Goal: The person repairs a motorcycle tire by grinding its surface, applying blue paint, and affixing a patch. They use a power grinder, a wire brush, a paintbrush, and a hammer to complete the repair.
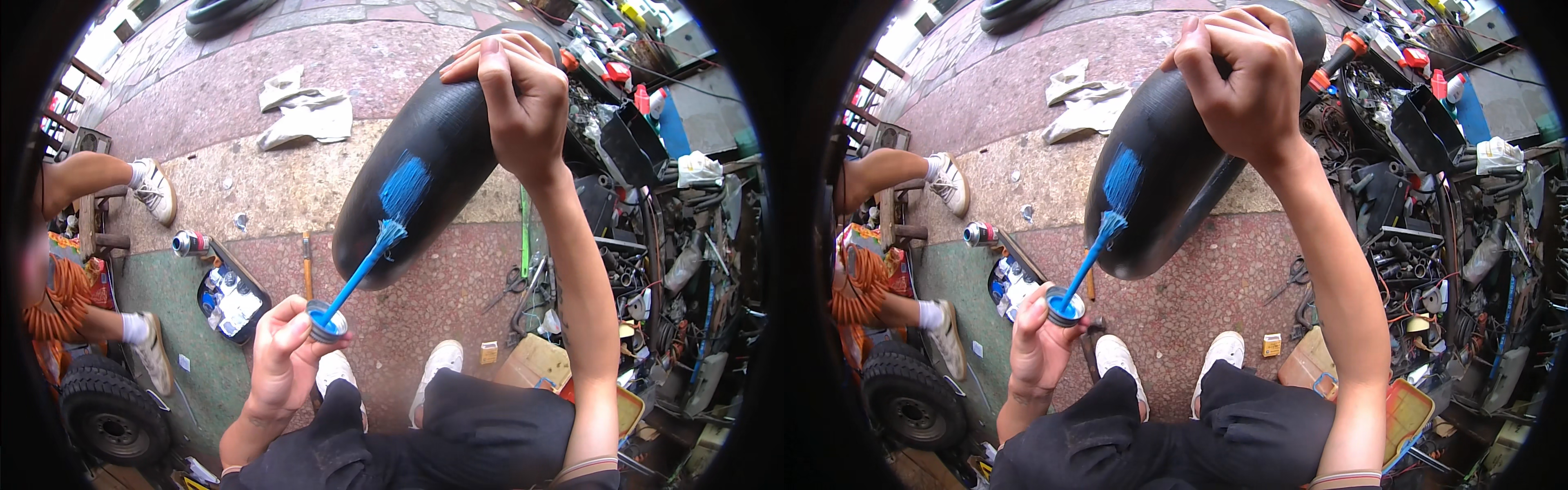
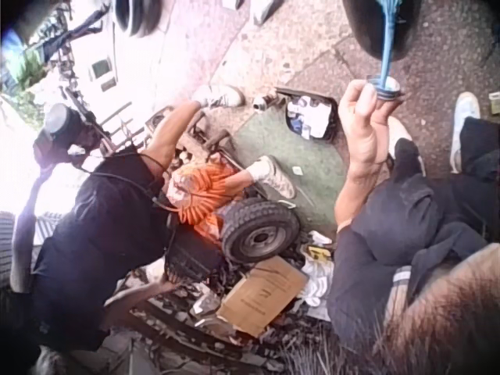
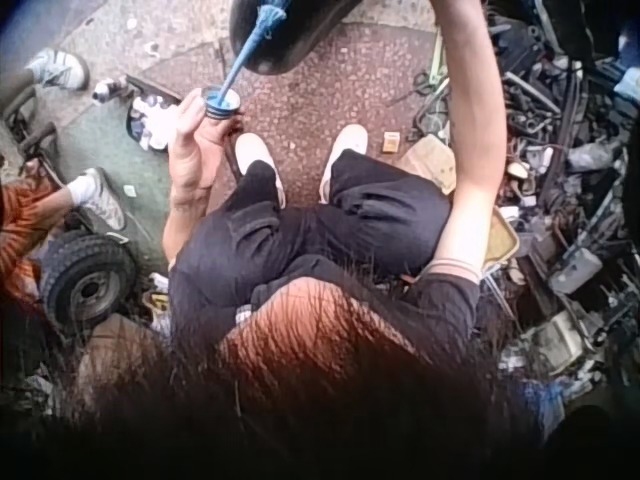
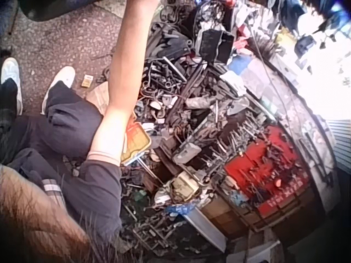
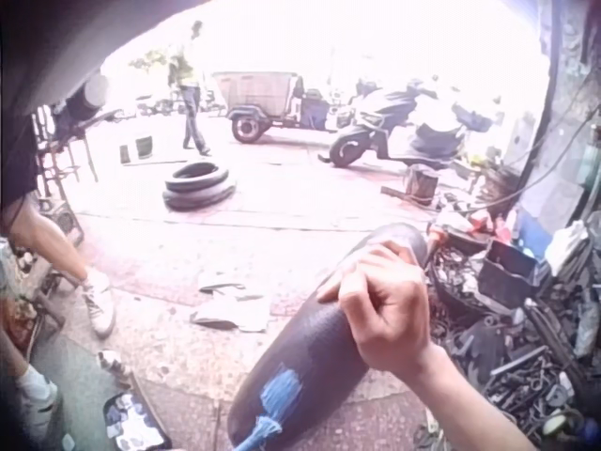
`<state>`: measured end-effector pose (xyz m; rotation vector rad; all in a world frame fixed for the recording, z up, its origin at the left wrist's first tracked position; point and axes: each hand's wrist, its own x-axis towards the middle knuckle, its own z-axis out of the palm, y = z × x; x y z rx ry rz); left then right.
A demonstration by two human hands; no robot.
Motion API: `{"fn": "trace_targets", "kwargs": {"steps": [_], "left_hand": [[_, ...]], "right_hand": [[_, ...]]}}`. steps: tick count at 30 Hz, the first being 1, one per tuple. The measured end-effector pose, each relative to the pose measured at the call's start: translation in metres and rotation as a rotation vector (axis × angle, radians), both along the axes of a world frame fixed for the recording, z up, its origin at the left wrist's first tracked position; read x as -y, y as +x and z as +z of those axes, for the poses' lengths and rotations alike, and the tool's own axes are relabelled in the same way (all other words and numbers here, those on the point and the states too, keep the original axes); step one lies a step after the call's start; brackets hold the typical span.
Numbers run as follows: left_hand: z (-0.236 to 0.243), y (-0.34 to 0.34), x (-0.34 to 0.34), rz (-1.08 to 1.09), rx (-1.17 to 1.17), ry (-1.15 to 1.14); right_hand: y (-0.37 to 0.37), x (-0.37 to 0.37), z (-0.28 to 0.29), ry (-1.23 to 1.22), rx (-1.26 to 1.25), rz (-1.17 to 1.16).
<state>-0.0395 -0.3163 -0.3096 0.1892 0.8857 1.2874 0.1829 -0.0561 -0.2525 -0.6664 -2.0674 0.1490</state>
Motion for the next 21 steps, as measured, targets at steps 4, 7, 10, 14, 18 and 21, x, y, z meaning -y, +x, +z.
{"fn": "trace_targets", "kwargs": {"steps": [4,7,10,14,18,21], "left_hand": [[0.016,-0.003,-0.01,0.039,0.024,0.11],[0.031,0.004,-0.03,0.001,-0.023,0.082],[0.026,0.01,-0.042,-0.044,-0.087,0.088],[0.008,0.008,-0.028,-0.018,-0.122,0.013],[0.015,-0.004,-0.005,0.052,-0.084,0.002],[0.027,-0.006,-0.012,0.039,-0.068,0.071]], "right_hand": [[0.003,-0.002,0.002,0.03,0.024,0.008],[0.002,0.0,0.001,-0.004,-0.005,0.007],[0.003,0.001,0.0,-0.014,-0.008,0.011],[0.006,0.001,-0.001,-0.018,-0.015,-0.004],[0.004,0.0,0.002,0.049,0.01,0.008],[0.003,0.0,0.002,0.049,0.022,-0.003]]}}
